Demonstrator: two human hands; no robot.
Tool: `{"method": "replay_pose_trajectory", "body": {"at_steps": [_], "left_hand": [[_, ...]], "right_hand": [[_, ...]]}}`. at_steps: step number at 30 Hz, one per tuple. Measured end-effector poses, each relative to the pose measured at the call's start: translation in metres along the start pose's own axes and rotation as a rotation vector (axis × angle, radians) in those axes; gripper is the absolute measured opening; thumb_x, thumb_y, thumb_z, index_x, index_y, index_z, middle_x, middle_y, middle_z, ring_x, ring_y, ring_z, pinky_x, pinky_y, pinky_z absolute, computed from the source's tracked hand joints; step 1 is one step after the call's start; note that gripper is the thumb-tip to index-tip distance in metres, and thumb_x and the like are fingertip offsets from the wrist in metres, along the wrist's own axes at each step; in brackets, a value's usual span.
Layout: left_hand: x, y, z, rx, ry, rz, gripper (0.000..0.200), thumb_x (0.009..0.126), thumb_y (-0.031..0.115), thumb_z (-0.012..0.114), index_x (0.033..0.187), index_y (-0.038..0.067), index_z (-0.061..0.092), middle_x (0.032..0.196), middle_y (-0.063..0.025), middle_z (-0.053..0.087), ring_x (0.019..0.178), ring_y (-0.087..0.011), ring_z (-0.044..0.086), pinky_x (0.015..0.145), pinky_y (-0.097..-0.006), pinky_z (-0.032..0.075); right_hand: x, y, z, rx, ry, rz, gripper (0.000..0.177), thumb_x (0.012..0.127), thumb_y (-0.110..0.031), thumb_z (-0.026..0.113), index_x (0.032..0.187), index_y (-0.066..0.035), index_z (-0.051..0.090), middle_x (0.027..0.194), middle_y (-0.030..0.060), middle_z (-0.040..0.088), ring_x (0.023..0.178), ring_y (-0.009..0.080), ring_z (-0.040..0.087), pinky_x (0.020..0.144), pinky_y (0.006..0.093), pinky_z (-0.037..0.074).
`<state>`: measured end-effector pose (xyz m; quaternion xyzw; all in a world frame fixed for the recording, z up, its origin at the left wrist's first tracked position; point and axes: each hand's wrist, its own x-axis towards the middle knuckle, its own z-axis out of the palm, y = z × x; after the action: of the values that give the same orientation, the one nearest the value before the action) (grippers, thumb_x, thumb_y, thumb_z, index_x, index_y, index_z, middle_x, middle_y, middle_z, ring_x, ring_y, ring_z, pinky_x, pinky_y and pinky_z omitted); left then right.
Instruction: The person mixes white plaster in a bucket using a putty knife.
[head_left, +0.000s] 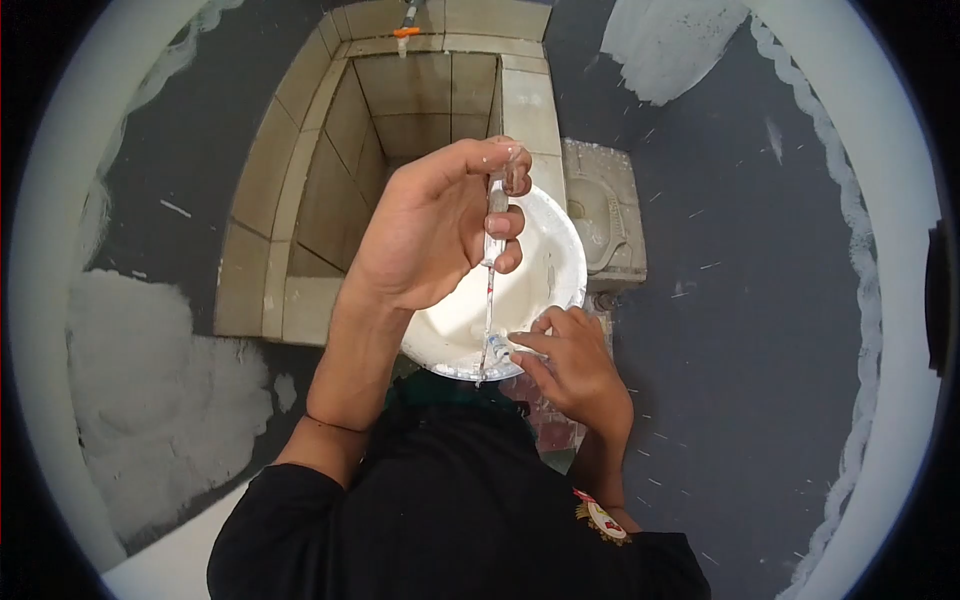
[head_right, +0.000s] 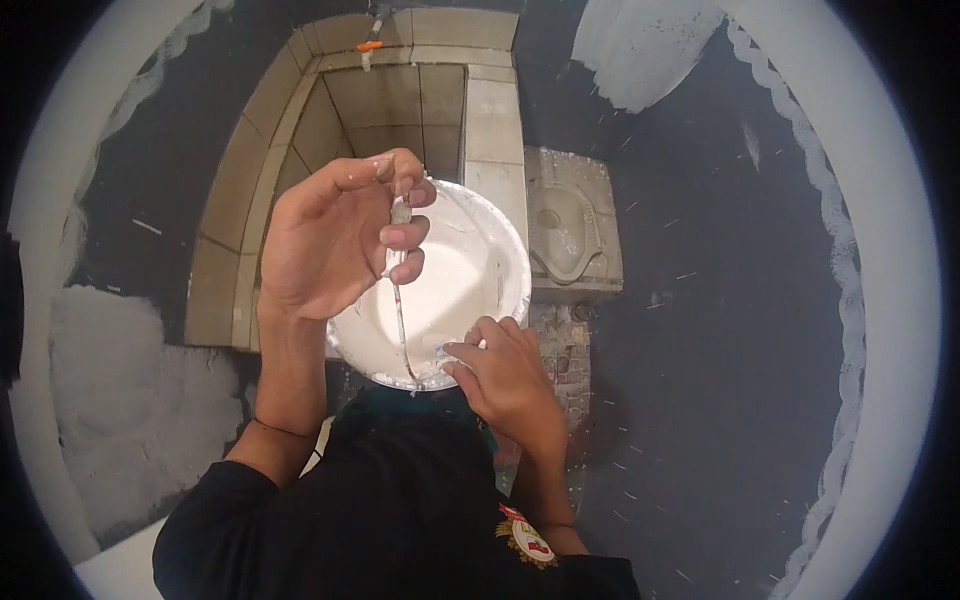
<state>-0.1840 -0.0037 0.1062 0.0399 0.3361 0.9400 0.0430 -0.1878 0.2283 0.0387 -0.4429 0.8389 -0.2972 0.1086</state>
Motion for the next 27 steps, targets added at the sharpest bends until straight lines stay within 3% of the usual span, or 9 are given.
{"method": "replay_pose_trajectory", "body": {"at_steps": [10, 14, 21, 22, 25, 26, 27], "left_hand": [[-0.032, -0.036, 0.015, 0.023, 0.089, 0.084, 0.024, 0.099, 0.028, 0.043, 0.093, 0.005, 0.05, 0.093, -0.0023, 0.044, 0.069, -0.0088, 0.047, 0.053, -0.0269, 0.044], [-0.052, -0.035, 0.005, -0.022, 0.141, 0.156, 0.019, 0.098, 0.027, 0.049, 0.092, 0.009, 0.052, 0.088, 0.0007, 0.046, 0.063, -0.0073, 0.041, 0.051, -0.0244, 0.04], [-0.1, -0.03, -0.041, 0.576, 0.587, 0.132, 0.018, 0.095, 0.028, 0.055, 0.096, 0.011, 0.058, 0.09, 0.0023, 0.05, 0.065, -0.0051, 0.047, 0.053, -0.0233, 0.041], [-0.107, -0.03, -0.056, 0.727, 0.62, 0.087, 0.029, 0.095, 0.032, 0.058, 0.103, 0.004, 0.062, 0.106, -0.0073, 0.057, 0.084, -0.0167, 0.061, 0.069, -0.0295, 0.05], [-0.112, -0.052, -0.068, 1.774, 0.876, 0.271, 0.039, 0.095, 0.035, 0.059, 0.11, -0.002, 0.062, 0.128, -0.0211, 0.052, 0.114, -0.0342, 0.057, 0.095, -0.0404, 0.046], [-0.115, -0.056, -0.067, 1.844, 0.949, 0.151, 0.042, 0.094, 0.034, 0.06, 0.113, -0.004, 0.063, 0.142, -0.0296, 0.04, 0.133, -0.0441, 0.041, 0.108, -0.0468, 0.035], [-0.115, -0.06, -0.071, 1.89, 0.966, 0.183, 0.039, 0.094, 0.032, 0.061, 0.112, -0.003, 0.063, 0.142, -0.0293, 0.04, 0.133, -0.0435, 0.042, 0.108, -0.0472, 0.035]], "right_hand": [[-0.024, 0.035, 0.011, -0.13, -0.222, -0.097, 0.023, 0.082, -0.024, 0.073, 0.102, -0.012, 0.076, 0.093, 0.0074, 0.06, 0.093, 0.0281, 0.054, 0.083, 0.0407, 0.04], [-0.015, 0.034, 0.008, -0.151, -0.271, -0.092, 0.021, 0.081, -0.025, 0.074, 0.098, -0.013, 0.077, 0.094, 0.0069, 0.06, 0.094, 0.0279, 0.054, 0.083, 0.0413, 0.04], [-0.007, 0.037, 0.013, -0.12, -0.344, -0.081, 0.022, 0.081, -0.027, 0.073, 0.098, -0.013, 0.076, 0.088, 0.0085, 0.06, 0.093, 0.0293, 0.054, 0.083, 0.0413, 0.039], [-0.006, 0.038, 0.012, -0.101, -0.34, -0.069, 0.023, 0.081, -0.028, 0.073, 0.097, -0.012, 0.076, 0.088, 0.0089, 0.061, 0.093, 0.0293, 0.054, 0.082, 0.0416, 0.04], [-0.004, 0.041, 0.02, -0.116, -0.277, -0.032, 0.025, 0.08, -0.031, 0.073, 0.094, -0.01, 0.075, 0.089, 0.0098, 0.062, 0.093, 0.0294, 0.056, 0.081, 0.043, 0.04], [-0.004, 0.041, 0.023, -0.134, -0.251, -0.017, 0.026, 0.08, -0.032, 0.073, 0.093, -0.01, 0.074, 0.089, 0.0101, 0.063, 0.092, 0.0294, 0.057, 0.081, 0.0436, 0.041], [-0.003, 0.038, 0.025, -0.19, -0.234, 0.008, 0.026, 0.08, -0.032, 0.074, 0.091, -0.009, 0.074, 0.088, 0.0106, 0.064, 0.091, 0.03, 0.058, 0.08, 0.0437, 0.042]]}}
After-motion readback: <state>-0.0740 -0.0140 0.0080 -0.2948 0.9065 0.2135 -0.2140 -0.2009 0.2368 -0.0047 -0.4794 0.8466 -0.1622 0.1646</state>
